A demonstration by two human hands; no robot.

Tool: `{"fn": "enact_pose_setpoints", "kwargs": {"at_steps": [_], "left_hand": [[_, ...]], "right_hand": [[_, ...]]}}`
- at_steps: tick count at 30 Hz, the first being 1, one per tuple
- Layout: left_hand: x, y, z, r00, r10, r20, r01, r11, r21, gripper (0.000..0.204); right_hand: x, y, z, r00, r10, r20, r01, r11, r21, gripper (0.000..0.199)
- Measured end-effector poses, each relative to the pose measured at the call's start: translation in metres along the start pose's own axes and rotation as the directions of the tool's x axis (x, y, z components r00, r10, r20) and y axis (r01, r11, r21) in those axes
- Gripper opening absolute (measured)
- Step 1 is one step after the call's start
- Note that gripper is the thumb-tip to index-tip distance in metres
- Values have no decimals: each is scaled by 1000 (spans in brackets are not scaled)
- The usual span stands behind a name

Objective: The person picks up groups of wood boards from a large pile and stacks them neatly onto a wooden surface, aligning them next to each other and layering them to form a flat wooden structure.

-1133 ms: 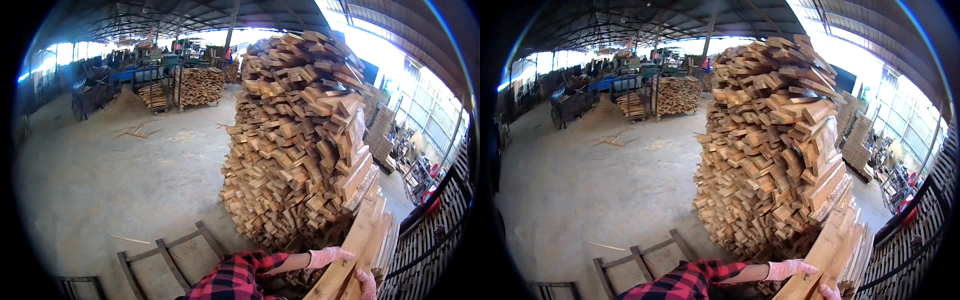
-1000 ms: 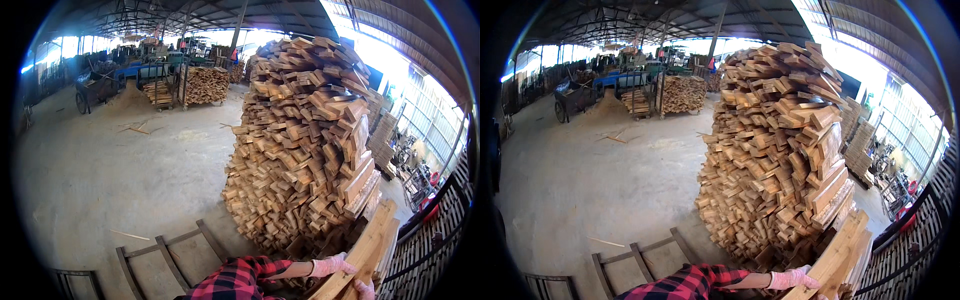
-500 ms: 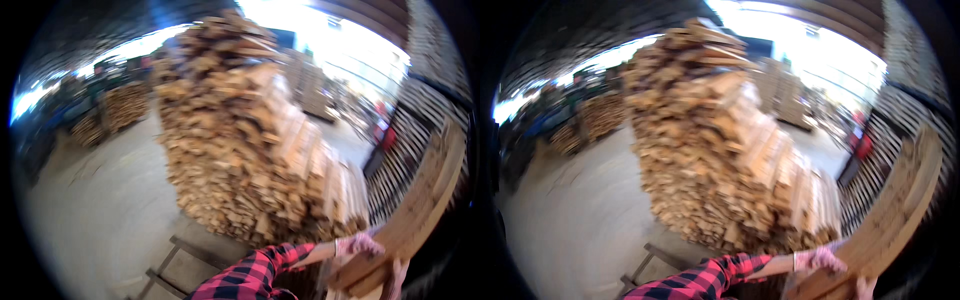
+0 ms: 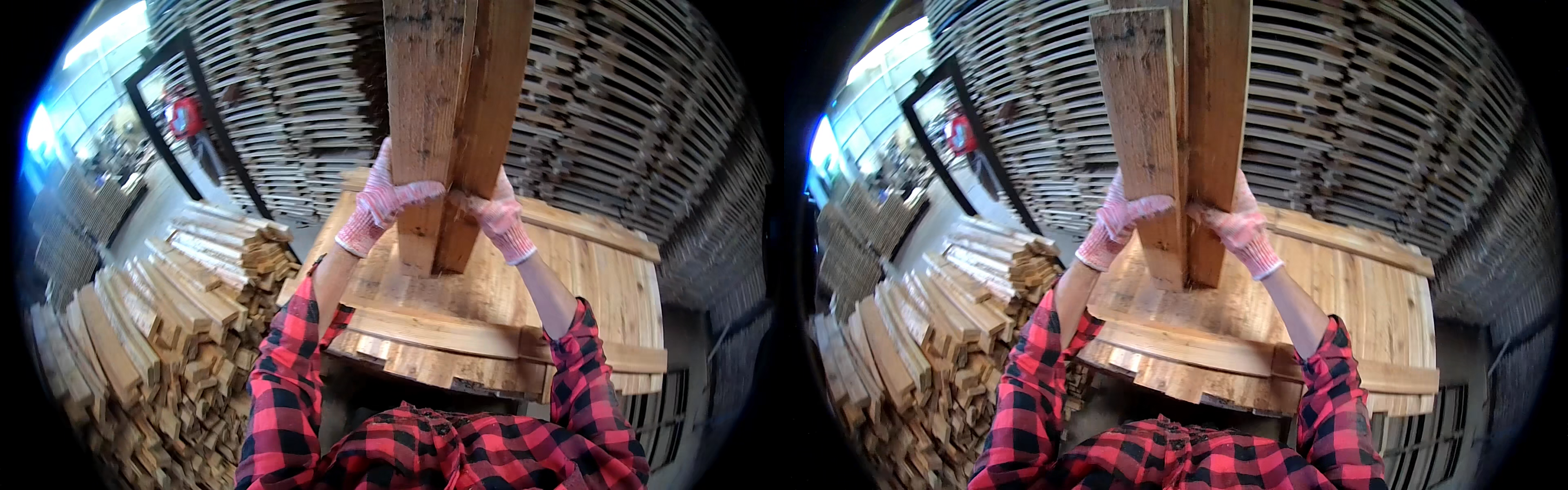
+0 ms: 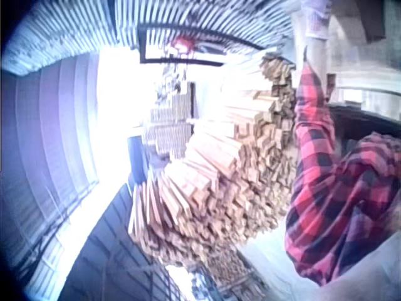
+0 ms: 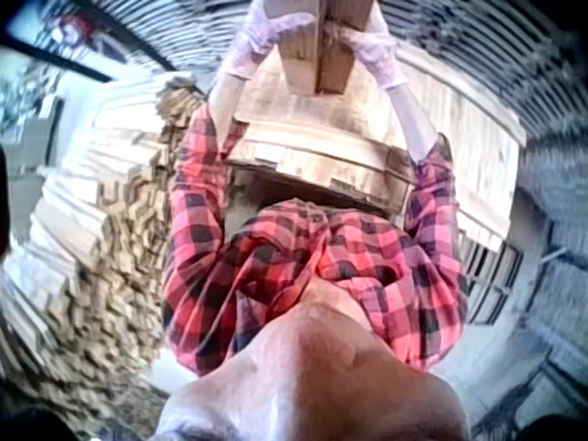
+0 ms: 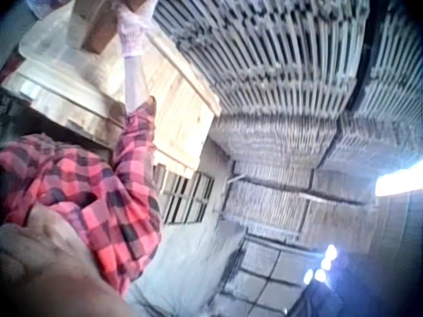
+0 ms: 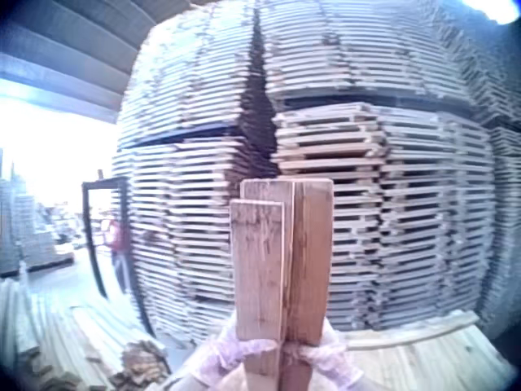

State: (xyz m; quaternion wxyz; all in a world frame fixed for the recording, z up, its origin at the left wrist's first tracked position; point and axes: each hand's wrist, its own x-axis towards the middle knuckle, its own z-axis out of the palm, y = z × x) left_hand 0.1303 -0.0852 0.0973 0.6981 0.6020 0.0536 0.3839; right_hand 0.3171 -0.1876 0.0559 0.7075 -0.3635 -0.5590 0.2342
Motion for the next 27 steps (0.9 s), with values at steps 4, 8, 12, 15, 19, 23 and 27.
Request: {"fn": "enact_pose_setpoints", "kwargs": {"at_steps": [4,8,12,15,19,23,27], "left_hand": [[35,-8,31,998,-17,55,16,999,28,68],[55,-11,33,968,-218,124,218,976,14,50],[48,-49,5,803,-577,145,593,796,-117,46],[20,-74,-10,709,-699,94,705,706,-68,58],[3,-116,-67,869,-495,-23,246,391,887,87],[6,-125,-25,857,-428,-286,393,185,901,120],[8,-120,-35,814,-472,-338,443,129,887,130]], "right_hand": [[4,-15,-31,991,68,-119,-74,996,-46,83],[4,-56,-46,919,299,-256,-331,939,-94,81],[-44,-62,-73,715,620,-322,-658,753,-12,85],[-90,-44,-108,543,730,-414,-838,443,-317,99],[-117,-12,-115,520,684,-511,-766,108,-634,111],[-116,-14,-86,671,464,-578,-613,-91,-785,117],[-114,-16,-72,625,546,-559,-617,-94,-782,108]]}}
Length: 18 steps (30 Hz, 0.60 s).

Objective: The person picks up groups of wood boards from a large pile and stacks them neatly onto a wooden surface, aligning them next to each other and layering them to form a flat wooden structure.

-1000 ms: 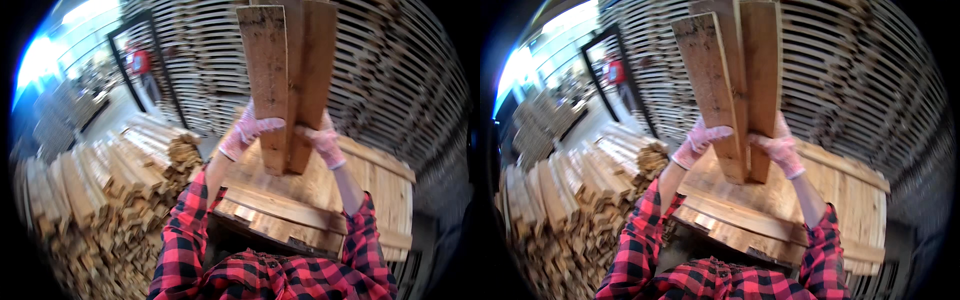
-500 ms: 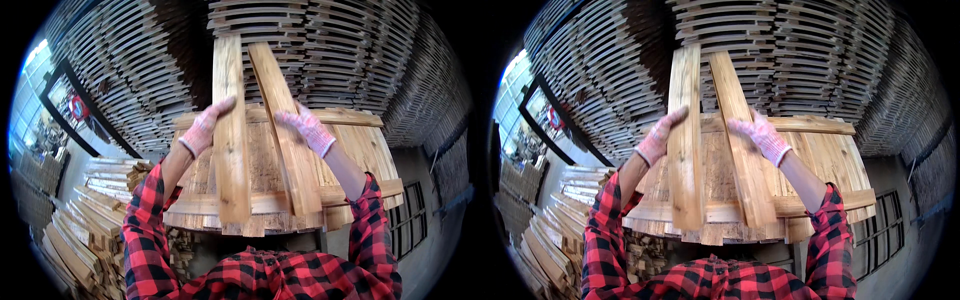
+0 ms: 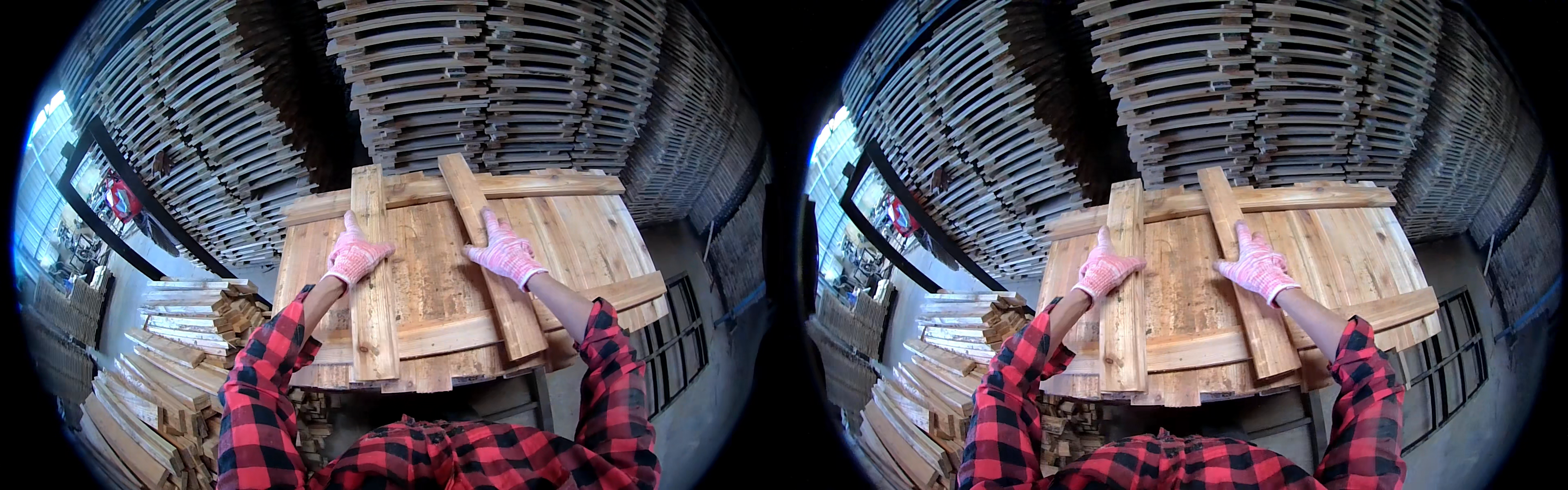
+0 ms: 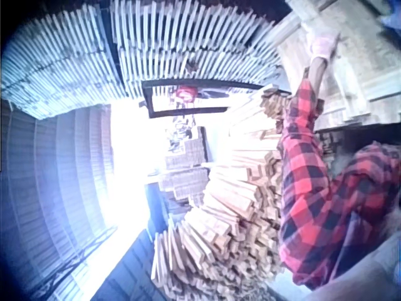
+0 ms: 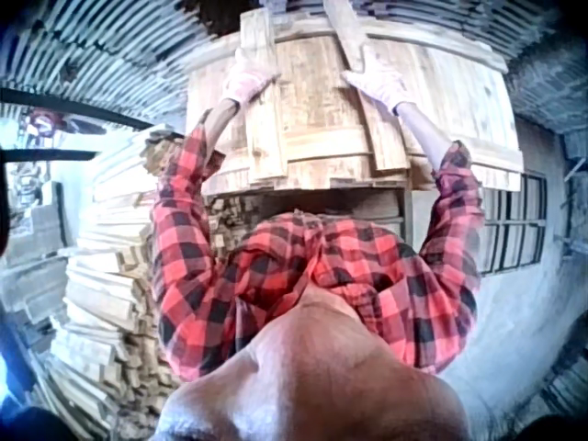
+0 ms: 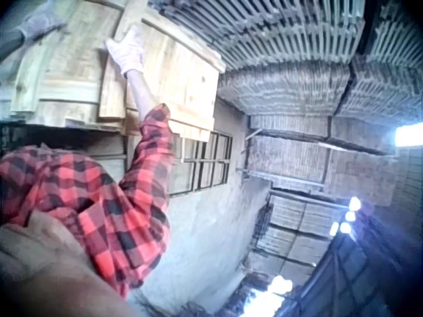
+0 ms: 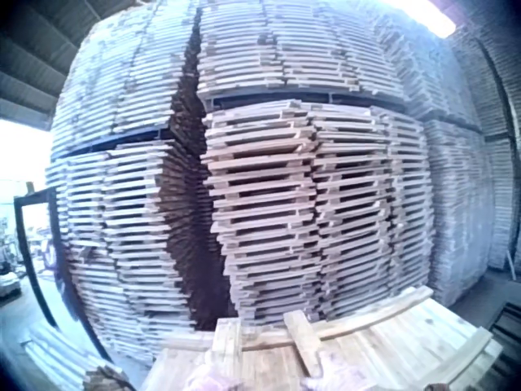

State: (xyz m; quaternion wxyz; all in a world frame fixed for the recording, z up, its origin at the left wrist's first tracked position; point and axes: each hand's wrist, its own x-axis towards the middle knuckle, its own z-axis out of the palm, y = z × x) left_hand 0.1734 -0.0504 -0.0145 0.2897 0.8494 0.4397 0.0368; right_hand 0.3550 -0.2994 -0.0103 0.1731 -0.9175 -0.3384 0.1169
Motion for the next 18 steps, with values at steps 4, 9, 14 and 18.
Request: {"fn": "enact_pose_setpoints", "kwargs": {"at_steps": [4,9,14,18], "left_hand": [[-3,-25,-36,997,-29,-66,26,999,-44,125],[2,-95,-55,991,-15,-132,20,999,39,118],[-2,-93,-82,995,-48,-85,47,999,-20,119],[0,-122,-104,989,34,-145,-29,999,32,116]], "right_hand": [[4,-8,-4,997,62,43,-57,993,-107,100],[-2,-53,-6,991,-58,-118,5,913,-409,84],[-12,-99,26,991,-56,-118,36,985,-167,80],[-15,-119,67,996,36,-86,-34,999,24,68]]}}
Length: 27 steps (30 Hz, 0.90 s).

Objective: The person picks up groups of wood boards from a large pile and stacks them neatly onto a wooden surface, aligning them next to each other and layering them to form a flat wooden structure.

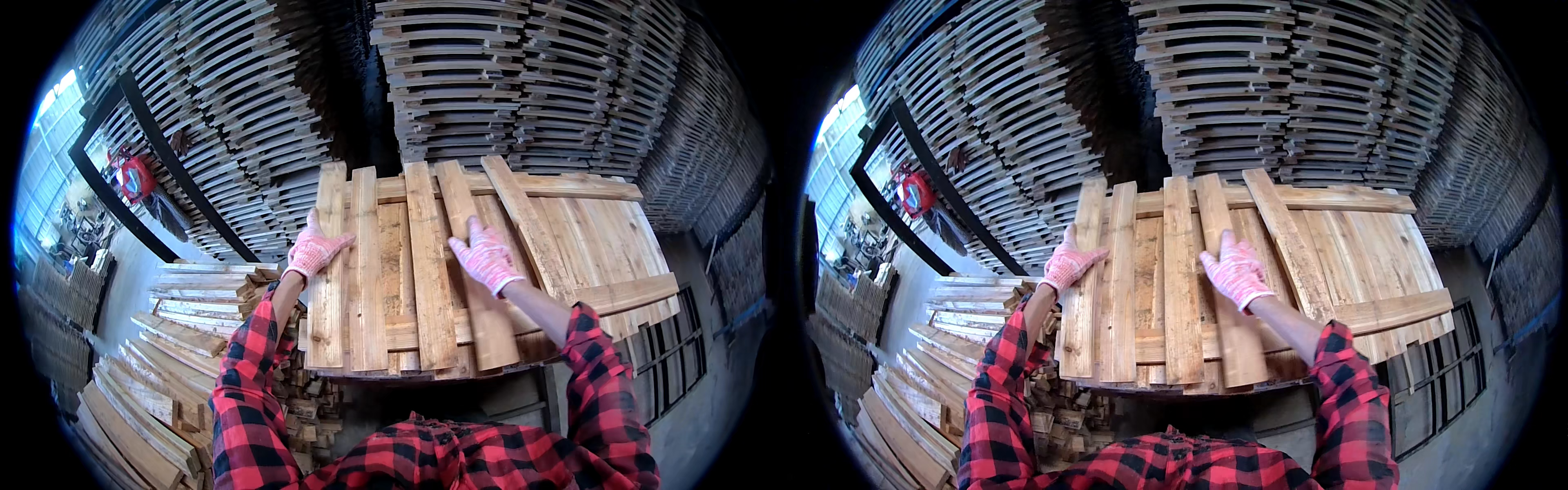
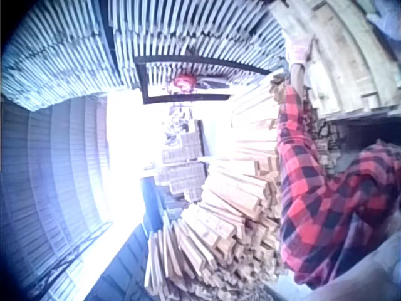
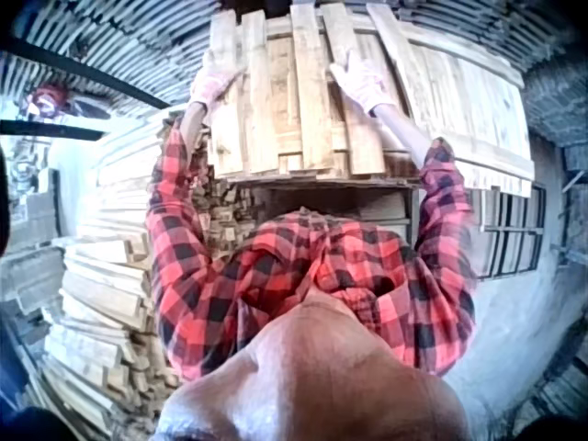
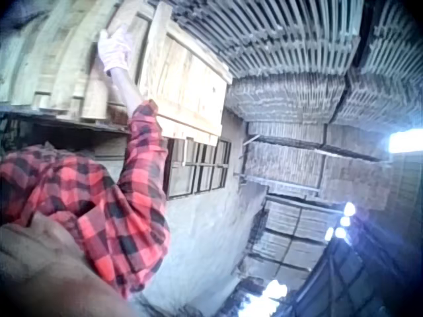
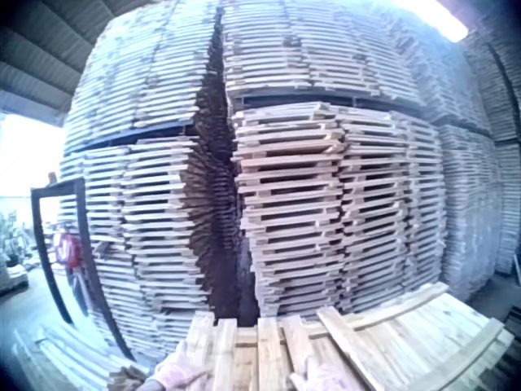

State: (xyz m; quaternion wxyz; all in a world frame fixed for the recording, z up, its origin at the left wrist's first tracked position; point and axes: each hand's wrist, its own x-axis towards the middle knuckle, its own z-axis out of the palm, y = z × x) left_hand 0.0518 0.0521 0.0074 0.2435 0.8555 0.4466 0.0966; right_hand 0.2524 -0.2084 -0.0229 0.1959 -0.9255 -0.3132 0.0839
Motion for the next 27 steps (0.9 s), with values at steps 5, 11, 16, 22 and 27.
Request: {"fn": "enact_pose_setpoints", "kwargs": {"at_steps": [5,11,16,22,27], "left_hand": [[30,-64,47,997,54,-57,-56,998,-35,98],[36,-88,38,999,-4,-47,0,995,-97,107],[30,-62,27,985,161,67,-108,864,-492,83],[42,-70,25,984,175,10,-166,951,-259,68],[30,-67,-4,975,183,130,-146,958,-247,71]], "right_hand": [[-1,-61,68,979,-161,-126,173,981,92,57],[0,-30,-18,962,-270,40,272,933,-238,54],[17,92,-38,987,83,-137,-114,966,-234,73],[6,-12,13,994,-95,57,98,994,-56,73],[1,-32,63,996,-69,60,72,996,-54,79]]}}
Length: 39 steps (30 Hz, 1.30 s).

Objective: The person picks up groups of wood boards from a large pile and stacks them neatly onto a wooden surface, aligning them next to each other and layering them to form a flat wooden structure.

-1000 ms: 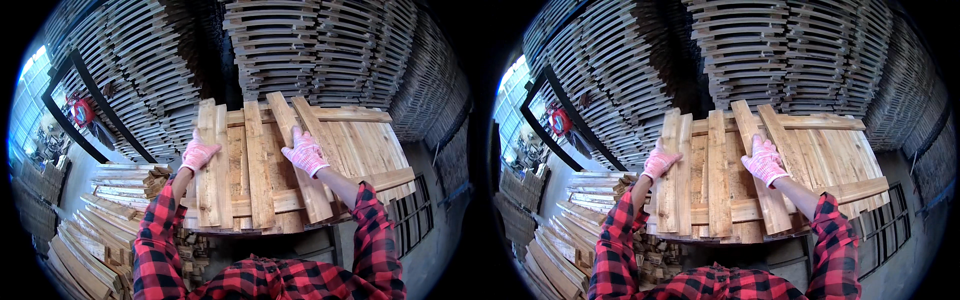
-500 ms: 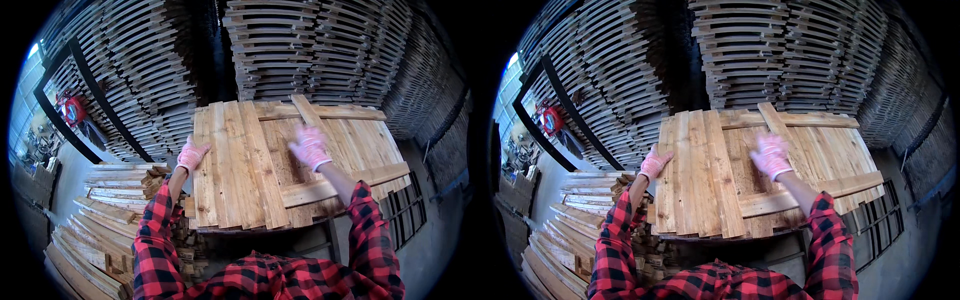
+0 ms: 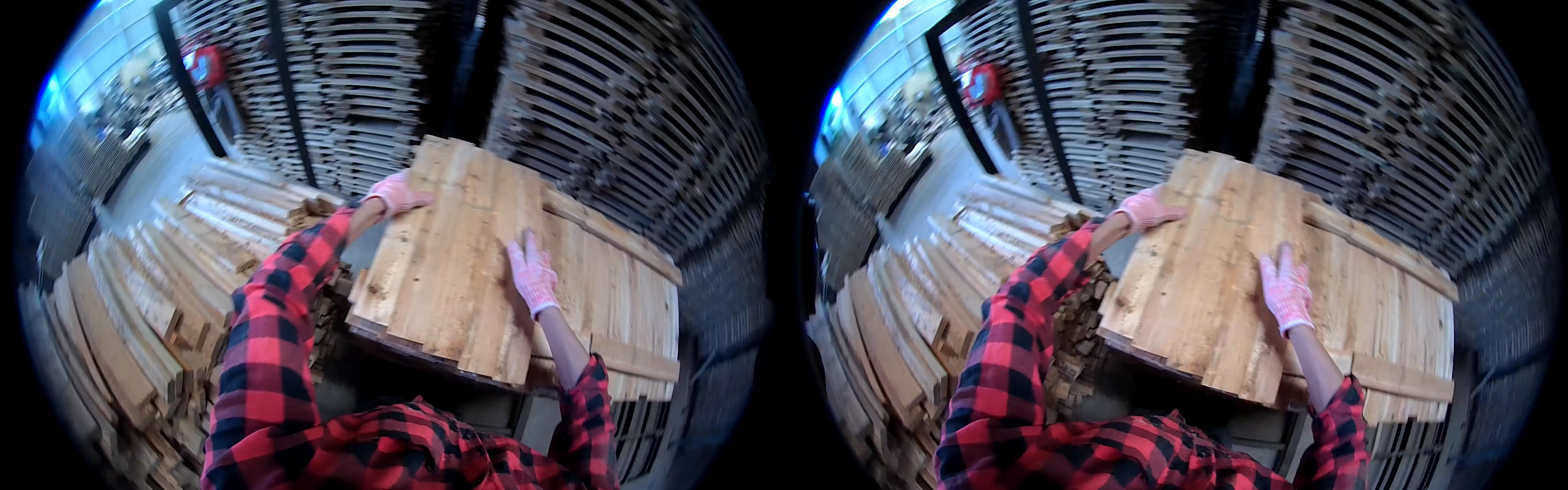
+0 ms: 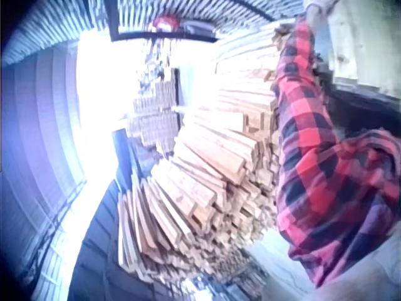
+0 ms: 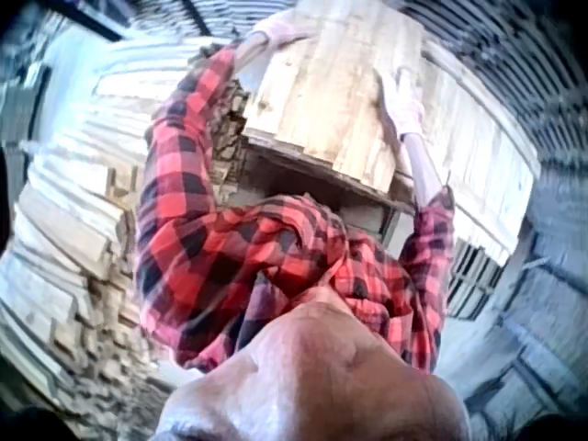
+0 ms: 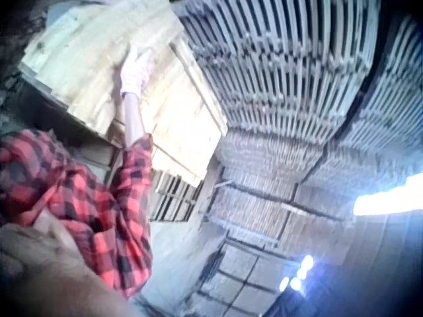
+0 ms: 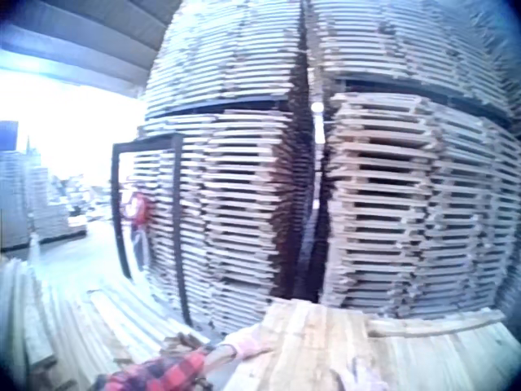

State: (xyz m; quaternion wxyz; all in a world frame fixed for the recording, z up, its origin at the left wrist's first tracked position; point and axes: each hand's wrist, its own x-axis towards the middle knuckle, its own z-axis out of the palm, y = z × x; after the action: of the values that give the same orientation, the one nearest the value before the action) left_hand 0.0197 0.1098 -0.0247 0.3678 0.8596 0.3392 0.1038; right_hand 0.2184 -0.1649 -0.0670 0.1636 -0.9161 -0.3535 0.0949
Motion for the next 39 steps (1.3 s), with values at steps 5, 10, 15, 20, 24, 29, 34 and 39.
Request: {"fn": "enact_pose_setpoints", "kwargs": {"at_steps": [5,10,15,20,24,29,34,39], "left_hand": [[3,-27,24,983,-88,-163,79,995,-61,96],[-4,-4,32,961,-208,-180,185,973,-140,114],[-77,-39,37,783,77,-618,-293,921,-256,87],[-263,-51,59,516,-611,-601,-445,408,-797,72],[-354,-86,89,37,-821,-570,-460,493,-739,63],[-392,-106,60,230,-862,-451,-796,100,-597,55],[-401,-92,37,297,-838,-457,-812,30,-583,59],[-404,-88,20,345,-778,-525,-746,113,-657,54]], "right_hand": [[-14,-13,-9,994,-83,-74,84,997,1,76],[-22,-20,-5,814,-422,-399,347,904,-249,71],[-64,-113,-30,555,-744,-373,815,576,64,70],[-123,-262,-12,301,-946,-119,835,202,512,74],[-181,-365,39,251,-943,220,787,331,521,94],[-234,-492,100,196,-901,388,781,383,493,107],[-259,-521,116,201,-820,536,713,498,494,113],[-253,-539,105,121,-816,565,723,463,513,124]]}}
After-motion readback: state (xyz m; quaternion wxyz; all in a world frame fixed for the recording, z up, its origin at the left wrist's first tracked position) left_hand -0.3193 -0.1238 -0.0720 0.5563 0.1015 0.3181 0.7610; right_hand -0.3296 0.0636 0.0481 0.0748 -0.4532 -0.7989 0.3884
